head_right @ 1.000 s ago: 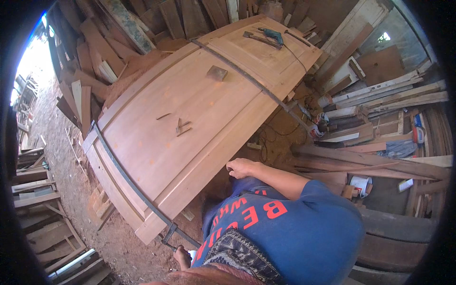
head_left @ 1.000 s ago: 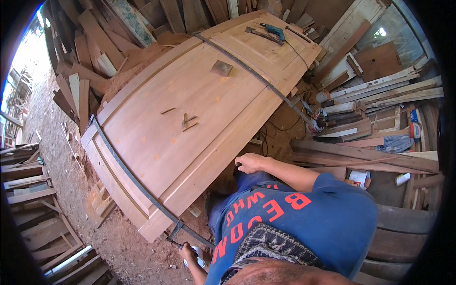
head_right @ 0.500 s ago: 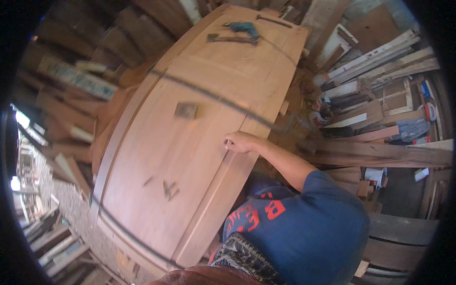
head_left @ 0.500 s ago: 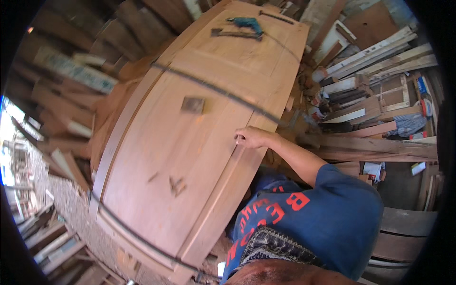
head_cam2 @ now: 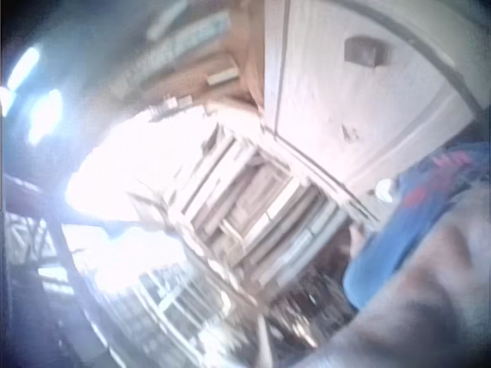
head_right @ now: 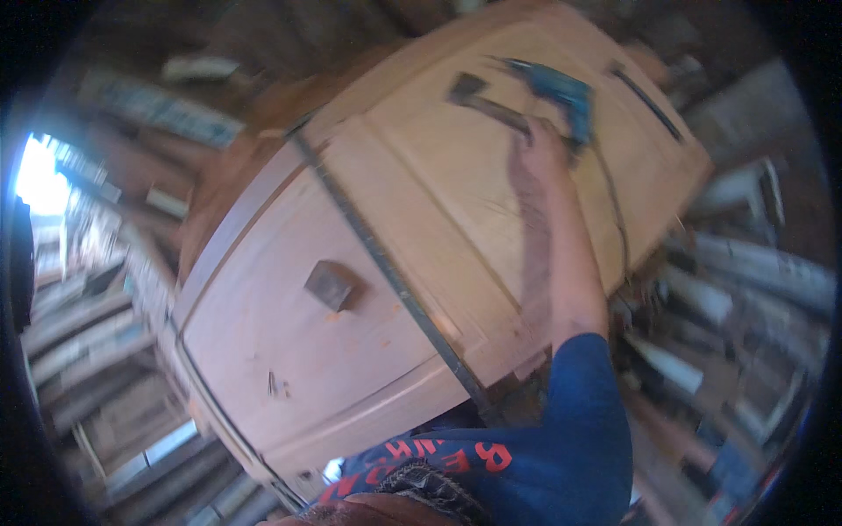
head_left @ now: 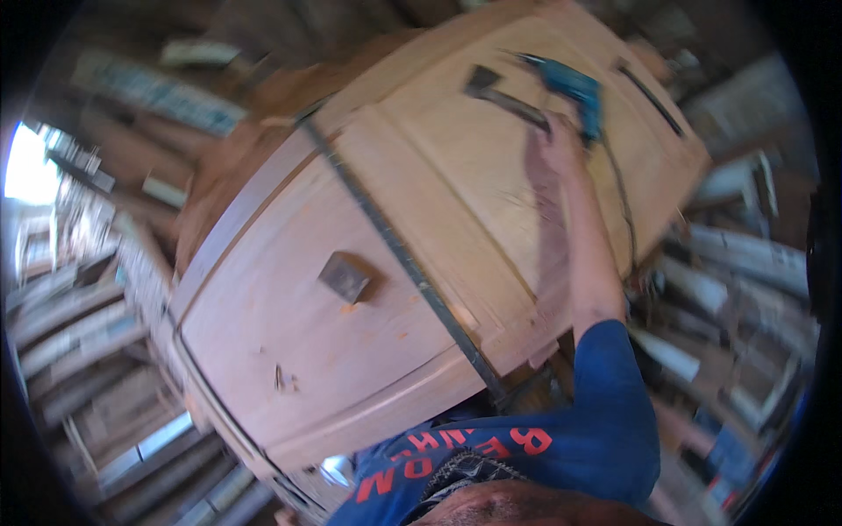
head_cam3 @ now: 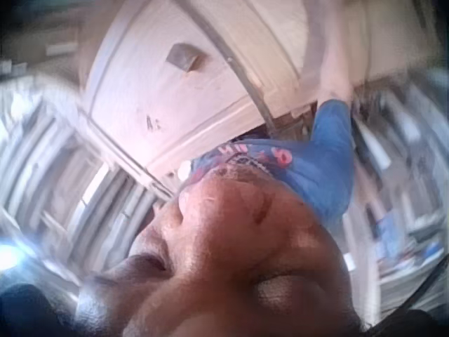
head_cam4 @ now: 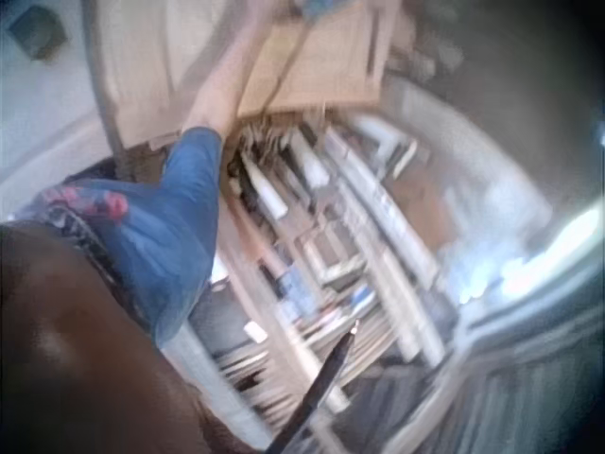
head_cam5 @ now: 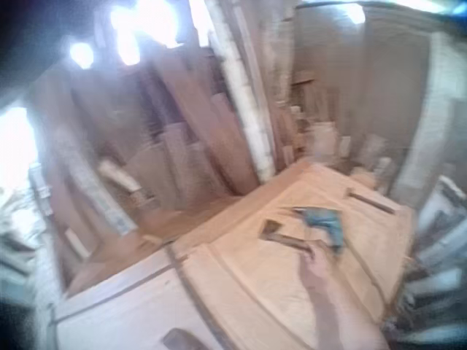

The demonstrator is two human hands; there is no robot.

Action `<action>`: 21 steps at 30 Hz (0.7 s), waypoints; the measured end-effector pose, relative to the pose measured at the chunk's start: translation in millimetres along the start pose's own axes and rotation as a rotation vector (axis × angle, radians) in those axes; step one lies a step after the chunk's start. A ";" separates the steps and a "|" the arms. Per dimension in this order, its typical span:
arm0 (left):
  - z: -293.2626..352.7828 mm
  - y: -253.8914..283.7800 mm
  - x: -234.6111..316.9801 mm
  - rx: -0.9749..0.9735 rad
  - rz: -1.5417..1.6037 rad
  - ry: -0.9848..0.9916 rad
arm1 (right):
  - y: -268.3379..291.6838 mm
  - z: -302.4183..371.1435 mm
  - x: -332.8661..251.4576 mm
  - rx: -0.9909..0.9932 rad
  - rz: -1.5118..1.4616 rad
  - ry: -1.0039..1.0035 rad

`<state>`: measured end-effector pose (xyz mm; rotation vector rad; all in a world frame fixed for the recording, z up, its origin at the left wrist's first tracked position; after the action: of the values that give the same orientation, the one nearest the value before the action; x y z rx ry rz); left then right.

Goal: The person assembles a wooden door by securing a frame using clamps, a hammer, and a power drill. They position small wooden blocks, tighten the clamps to hold the pieces together, and use a hammer to tap the frame into alignment before drilling screws.

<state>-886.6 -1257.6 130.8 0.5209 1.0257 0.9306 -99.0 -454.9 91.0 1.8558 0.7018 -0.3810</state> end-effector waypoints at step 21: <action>257.8 -146.6 -89.3 -0.717 0.660 0.461 | -76.8 -83.2 -13.2 -0.544 -0.243 -0.137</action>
<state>-615.6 -1398.9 181.1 0.0135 0.8392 1.9715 -162.8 -362.0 74.0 1.2256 0.8424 -0.4195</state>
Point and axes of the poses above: each hand's wrist, its own z-axis away from the middle knuckle, its own y-axis out of the back of the hand, x = y × z, the point moved 2 cm from there along -z, towards the middle knuckle, and after that the axes turned 12 degrees about -z, right-handed, at the moved point
